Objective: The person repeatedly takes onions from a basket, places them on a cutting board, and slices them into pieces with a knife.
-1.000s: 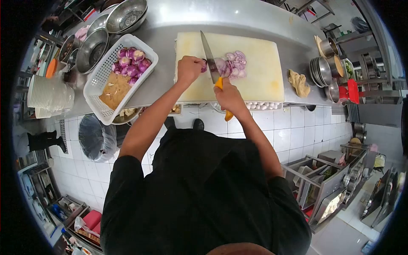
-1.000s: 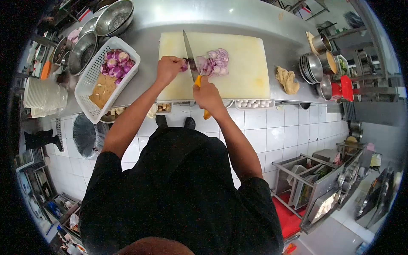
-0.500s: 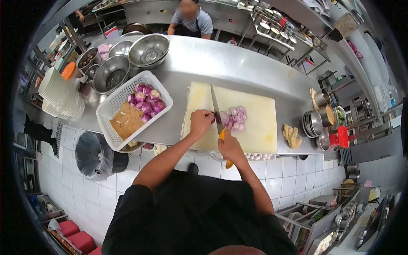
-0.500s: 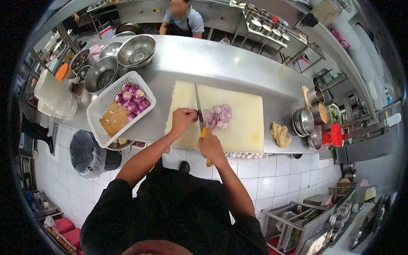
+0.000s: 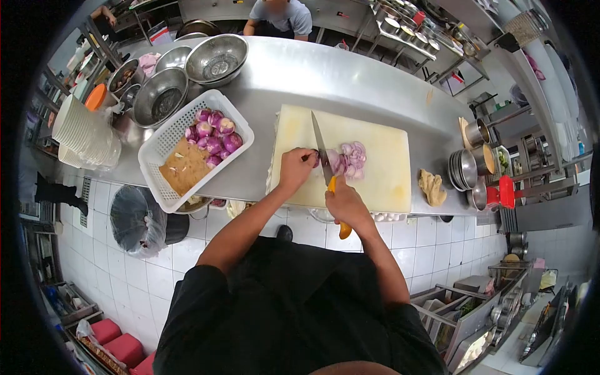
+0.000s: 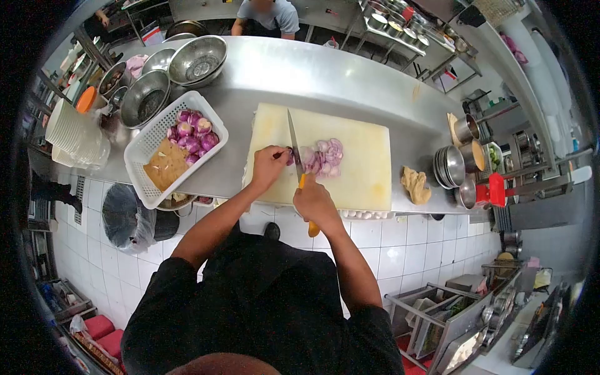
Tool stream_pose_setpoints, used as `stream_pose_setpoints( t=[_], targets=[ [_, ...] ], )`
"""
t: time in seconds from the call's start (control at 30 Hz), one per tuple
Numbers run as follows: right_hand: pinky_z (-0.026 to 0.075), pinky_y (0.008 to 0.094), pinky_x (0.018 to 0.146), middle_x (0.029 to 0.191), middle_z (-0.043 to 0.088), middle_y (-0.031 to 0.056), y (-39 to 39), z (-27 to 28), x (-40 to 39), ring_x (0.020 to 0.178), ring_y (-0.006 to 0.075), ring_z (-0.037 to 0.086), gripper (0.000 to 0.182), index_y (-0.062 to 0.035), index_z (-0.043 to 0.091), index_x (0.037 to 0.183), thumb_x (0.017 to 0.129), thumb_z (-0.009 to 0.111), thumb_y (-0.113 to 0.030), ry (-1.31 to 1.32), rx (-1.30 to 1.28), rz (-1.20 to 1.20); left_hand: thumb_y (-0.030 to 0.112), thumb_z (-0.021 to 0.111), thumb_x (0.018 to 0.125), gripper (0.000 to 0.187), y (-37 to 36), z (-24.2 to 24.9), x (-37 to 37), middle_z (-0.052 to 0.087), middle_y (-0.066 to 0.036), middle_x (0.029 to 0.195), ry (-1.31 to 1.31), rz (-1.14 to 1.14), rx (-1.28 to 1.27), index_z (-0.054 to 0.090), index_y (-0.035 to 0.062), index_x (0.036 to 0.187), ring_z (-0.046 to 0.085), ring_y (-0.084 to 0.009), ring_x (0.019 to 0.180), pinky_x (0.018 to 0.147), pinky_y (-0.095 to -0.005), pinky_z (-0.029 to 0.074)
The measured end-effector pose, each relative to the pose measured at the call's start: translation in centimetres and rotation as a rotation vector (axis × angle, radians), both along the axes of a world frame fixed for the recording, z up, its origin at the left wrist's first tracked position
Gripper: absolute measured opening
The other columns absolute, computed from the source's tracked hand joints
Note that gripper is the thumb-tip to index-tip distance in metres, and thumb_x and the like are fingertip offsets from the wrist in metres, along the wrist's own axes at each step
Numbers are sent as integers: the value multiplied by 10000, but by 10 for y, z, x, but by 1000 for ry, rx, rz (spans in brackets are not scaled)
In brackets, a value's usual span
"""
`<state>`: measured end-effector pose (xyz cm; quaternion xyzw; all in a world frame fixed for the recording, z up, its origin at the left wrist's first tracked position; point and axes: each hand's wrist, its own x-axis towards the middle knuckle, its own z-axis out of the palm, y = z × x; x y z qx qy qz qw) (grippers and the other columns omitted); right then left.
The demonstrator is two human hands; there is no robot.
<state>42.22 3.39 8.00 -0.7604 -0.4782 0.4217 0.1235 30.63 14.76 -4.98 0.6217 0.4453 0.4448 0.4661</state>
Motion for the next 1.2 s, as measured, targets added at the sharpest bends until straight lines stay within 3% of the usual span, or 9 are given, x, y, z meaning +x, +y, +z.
stream_pose_setpoints(
  t=[0.3,0.4,0.8,0.9,1.0,1.03,1.13,1.17,1.2],
  targets=[
    [539,434,491,762,655,245,-1,-12,9,487,321,648,449,103,385,1265,947,478,-201,-11,94,61,151,658,893,173,0,-8,-1,700,-142,742,107,-32,-12,744,5,926,655,-182,647,636,-327,510],
    [539,424,487,764,656,238,1,11,1,484,318,649,434,111,389,1256,952,477,-186,3,-51,-15,160,667,887,177,1,4,-1,703,-156,763,119,-14,-20,746,4,916,660,-190,642,634,-334,511],
    [535,419,491,749,640,207,0,9,-4,463,262,631,350,84,401,1185,966,480,-177,10,-53,-33,146,689,880,188,2,0,1,738,-147,779,72,22,21,763,-21,926,694,-204,652,672,-318,548],
    [546,434,520,762,645,231,2,2,-5,519,314,659,341,78,405,1166,966,493,-184,6,-53,-31,144,692,876,190,2,-1,0,740,-149,778,72,15,1,761,-24,930,694,-202,649,669,-321,550],
    [545,566,743,830,662,333,13,-90,0,799,493,685,337,89,410,1145,943,527,-154,-253,299,60,144,693,873,187,3,-2,1,739,-150,778,69,24,17,762,-20,932,696,-200,653,673,-321,551],
    [490,617,862,902,651,375,21,-82,-7,959,560,624,332,66,426,1140,939,544,-170,-207,226,-11,144,693,872,186,2,-3,1,739,-151,777,66,35,32,763,-18,932,697,-199,655,675,-321,551],
    [541,575,763,867,656,357,35,-86,6,803,502,680,339,74,429,1159,935,528,-161,-128,322,12,145,691,872,189,3,-3,0,739,-152,784,77,23,29,763,-17,937,703,-203,667,682,-322,554],
    [549,558,726,856,657,347,31,-81,14,743,477,683,347,83,427,1165,932,523,-157,-77,223,-12,141,691,872,185,2,-2,1,739,-154,785,67,19,34,762,-17,936,705,-206,666,681,-321,554],
    [557,540,688,845,659,337,33,-39,10,683,452,685,356,92,425,1171,929,519,-153,-27,130,-28,137,691,872,182,4,-2,1,739,-155,786,55,23,44,762,-17,936,706,-208,666,679,-319,554]
  ],
)
